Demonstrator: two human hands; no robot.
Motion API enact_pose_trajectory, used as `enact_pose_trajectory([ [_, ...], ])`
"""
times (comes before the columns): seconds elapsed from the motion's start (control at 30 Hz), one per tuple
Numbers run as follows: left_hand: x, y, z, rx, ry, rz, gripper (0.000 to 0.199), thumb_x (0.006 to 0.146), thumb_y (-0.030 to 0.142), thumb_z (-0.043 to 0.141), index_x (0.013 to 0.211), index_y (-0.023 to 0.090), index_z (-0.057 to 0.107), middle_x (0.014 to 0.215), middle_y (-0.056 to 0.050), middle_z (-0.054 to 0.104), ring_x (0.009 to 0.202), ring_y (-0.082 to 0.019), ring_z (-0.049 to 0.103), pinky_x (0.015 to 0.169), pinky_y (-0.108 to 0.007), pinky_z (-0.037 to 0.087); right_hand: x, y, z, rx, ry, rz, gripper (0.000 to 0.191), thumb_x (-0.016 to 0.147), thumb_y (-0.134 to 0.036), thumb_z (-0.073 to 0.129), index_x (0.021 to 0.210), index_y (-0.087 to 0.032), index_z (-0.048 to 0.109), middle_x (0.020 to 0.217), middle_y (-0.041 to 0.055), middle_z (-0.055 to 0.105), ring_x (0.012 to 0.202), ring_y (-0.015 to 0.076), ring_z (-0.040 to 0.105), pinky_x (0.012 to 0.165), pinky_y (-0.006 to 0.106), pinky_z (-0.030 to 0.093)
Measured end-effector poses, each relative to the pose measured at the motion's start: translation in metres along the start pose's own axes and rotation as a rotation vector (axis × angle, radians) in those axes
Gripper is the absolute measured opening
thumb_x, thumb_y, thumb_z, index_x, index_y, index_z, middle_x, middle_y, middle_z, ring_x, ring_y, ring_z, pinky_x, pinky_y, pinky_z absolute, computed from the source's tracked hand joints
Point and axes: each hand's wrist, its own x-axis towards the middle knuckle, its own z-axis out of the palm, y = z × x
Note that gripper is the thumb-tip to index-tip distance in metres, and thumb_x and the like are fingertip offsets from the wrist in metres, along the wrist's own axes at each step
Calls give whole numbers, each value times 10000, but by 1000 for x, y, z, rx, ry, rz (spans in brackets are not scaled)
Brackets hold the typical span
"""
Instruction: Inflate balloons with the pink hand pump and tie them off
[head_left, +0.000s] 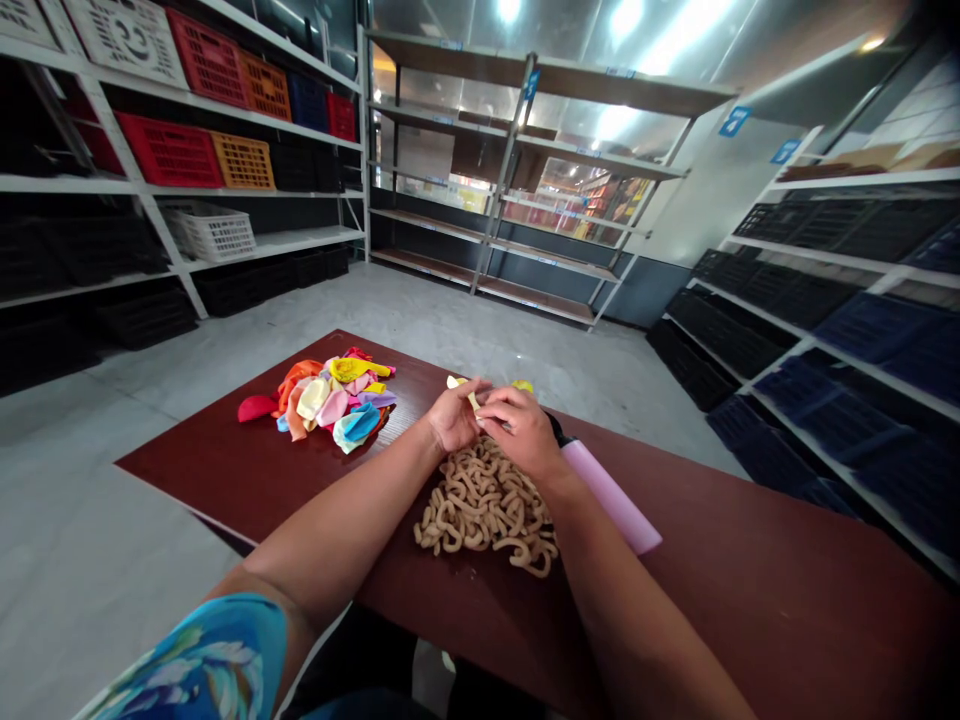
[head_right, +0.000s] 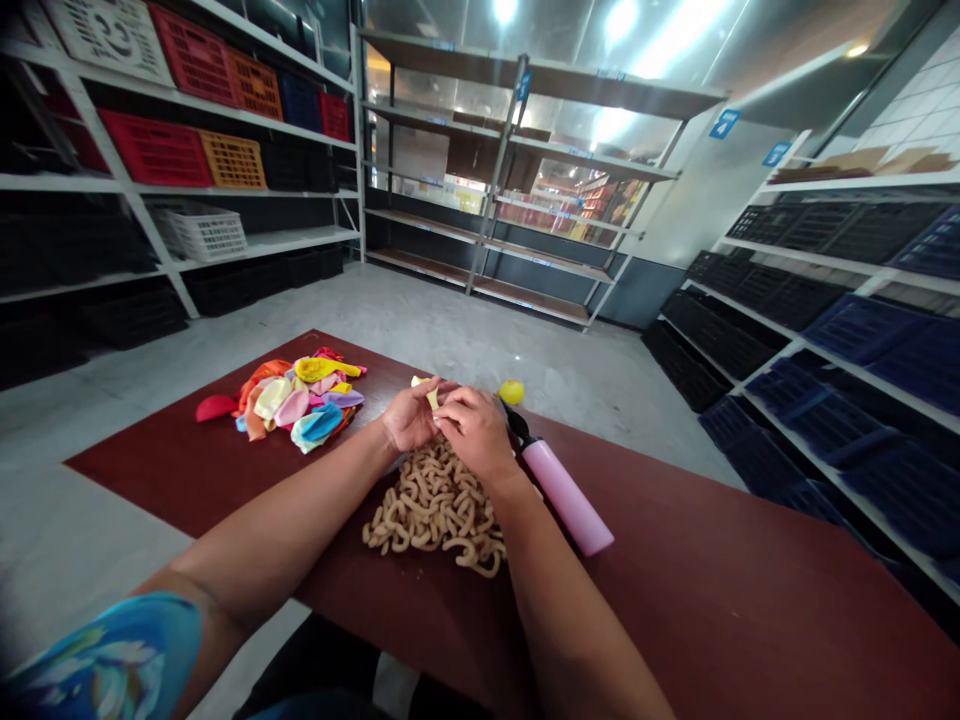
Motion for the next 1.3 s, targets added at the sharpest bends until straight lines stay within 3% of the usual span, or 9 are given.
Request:
enact_pose_trajectory([
  [0.07,1,-1,-1,-43,35,9,116,793,144,524,891,134,585,711,-39,596,570,-118,560,510,-225,424,2,-5,-7,27,3,-21,169,736,-187,603,854,-282,678,923,17,618,917,185,550,858,359,427],
  [0.2,4,3,-7,-140,29,71,264,770,29,459,975,168,550,794,-36,612,585,-99,566,527,-218,441,7,-28,-42,115,156,57,175,767,-232,589,912,-283,673,957,19,618,919,171,561,863,344,434],
  [0.37,8,14,-23,-255,-3,129,170,824,92,444,956,183,502,585,43,456,346,-18,287,339,-133,184,12,-31,-91,358,460,367,168,751,-335,608,875,-240,670,907,24,640,874,162,582,790,323,465],
  [0.5,10,18,-29,-241,41,159,122,844,140,448,948,183,495,477,82,284,321,-34,224,318,-143,127,-8,12,-108,595,387,667,253,705,-396,641,874,-209,655,868,17,655,797,143,602,693,280,472],
  [0.7,11,18,-28,-219,66,181,62,836,160,471,886,187,495,456,86,226,323,-45,204,317,-162,131,-98,53,-110,201,77,1016,292,552,-376,760,763,-200,663,710,4,651,667,151,563,681,294,439],
  [0.83,13,17,-33,-229,33,198,79,837,158,468,906,193,485,491,79,304,344,-41,251,335,-159,164,-134,55,-100,-159,-125,934,485,510,-455,763,908,-201,652,848,58,655,740,205,584,704,334,423],
  [0.97,13,16,-37,-244,45,230,133,833,112,460,928,203,469,550,67,380,372,-34,299,358,-147,199,-132,51,-94,-386,-216,846,485,595,-523,675,950,-198,619,874,74,646,735,211,587,662,319,413],
  [1.17,14,13,-37,-223,41,196,147,853,90,398,933,190,471,539,65,371,354,-30,271,343,-135,176,-93,28,-91,-282,-81,739,473,705,-494,586,1078,-204,562,964,86,638,808,213,575,677,301,413],
  [1.3,18,12,-40,-188,39,168,102,858,145,414,932,185,473,532,65,358,350,-37,265,338,-144,168,-87,18,-92,-152,-15,834,459,699,-524,586,1015,-192,581,881,74,646,759,201,565,655,290,411],
])
